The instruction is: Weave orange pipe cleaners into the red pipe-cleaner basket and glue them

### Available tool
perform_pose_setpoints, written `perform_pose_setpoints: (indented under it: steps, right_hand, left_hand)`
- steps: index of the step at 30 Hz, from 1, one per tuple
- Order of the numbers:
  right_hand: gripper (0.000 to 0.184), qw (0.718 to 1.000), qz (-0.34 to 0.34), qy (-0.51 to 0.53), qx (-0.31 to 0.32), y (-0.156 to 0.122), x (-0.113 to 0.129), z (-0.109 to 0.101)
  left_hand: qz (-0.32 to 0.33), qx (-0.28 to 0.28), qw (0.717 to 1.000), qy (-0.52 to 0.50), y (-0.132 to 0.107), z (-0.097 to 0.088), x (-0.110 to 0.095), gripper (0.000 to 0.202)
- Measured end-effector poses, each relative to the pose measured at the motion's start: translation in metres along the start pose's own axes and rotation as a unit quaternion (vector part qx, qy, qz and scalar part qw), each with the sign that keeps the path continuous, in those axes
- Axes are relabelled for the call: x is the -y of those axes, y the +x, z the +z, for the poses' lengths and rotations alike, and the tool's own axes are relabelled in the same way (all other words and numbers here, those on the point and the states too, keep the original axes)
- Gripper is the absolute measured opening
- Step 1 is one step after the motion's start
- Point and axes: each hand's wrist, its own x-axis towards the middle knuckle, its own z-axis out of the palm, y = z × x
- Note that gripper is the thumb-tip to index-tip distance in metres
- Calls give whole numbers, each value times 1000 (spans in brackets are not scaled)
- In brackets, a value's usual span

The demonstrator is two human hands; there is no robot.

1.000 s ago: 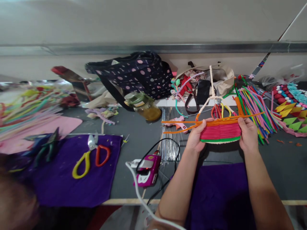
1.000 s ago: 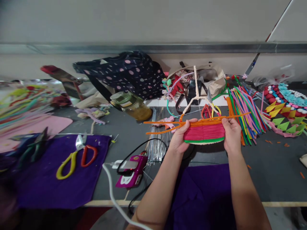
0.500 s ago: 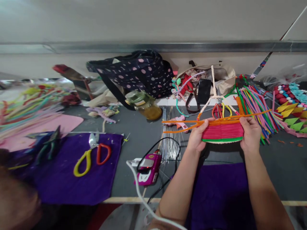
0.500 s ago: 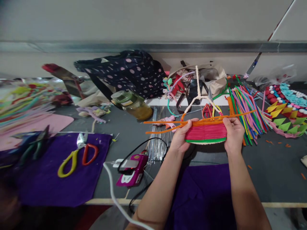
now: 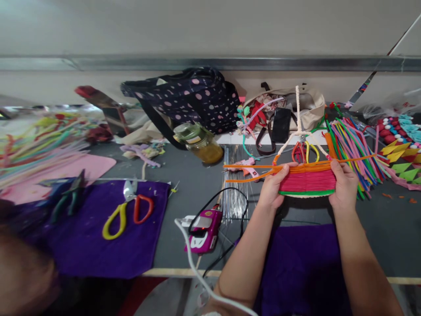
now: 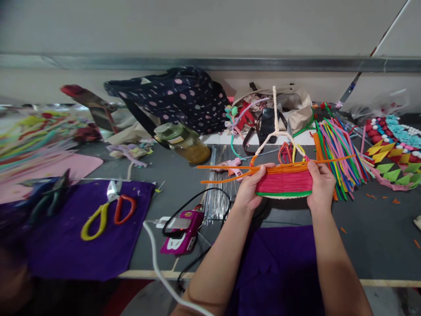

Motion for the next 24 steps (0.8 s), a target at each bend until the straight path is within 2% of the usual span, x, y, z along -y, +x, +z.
perform_pose_setpoints:
  steps: [6,15,24]
  right_hand:
    - [27,999,-17,13,-50,-4,-1,5]
    - [26,997,-46,-2,-59,-7,-5,7]
    - [23,998,-61,13,-8,-15,-4,13]
  left_hand:
    - [3,1,1000,-18,0,3,3,31]
    - [-9,11,999,-43,-1,4,2,29]
    - [-14,2,999,-49,2,1,0,29]
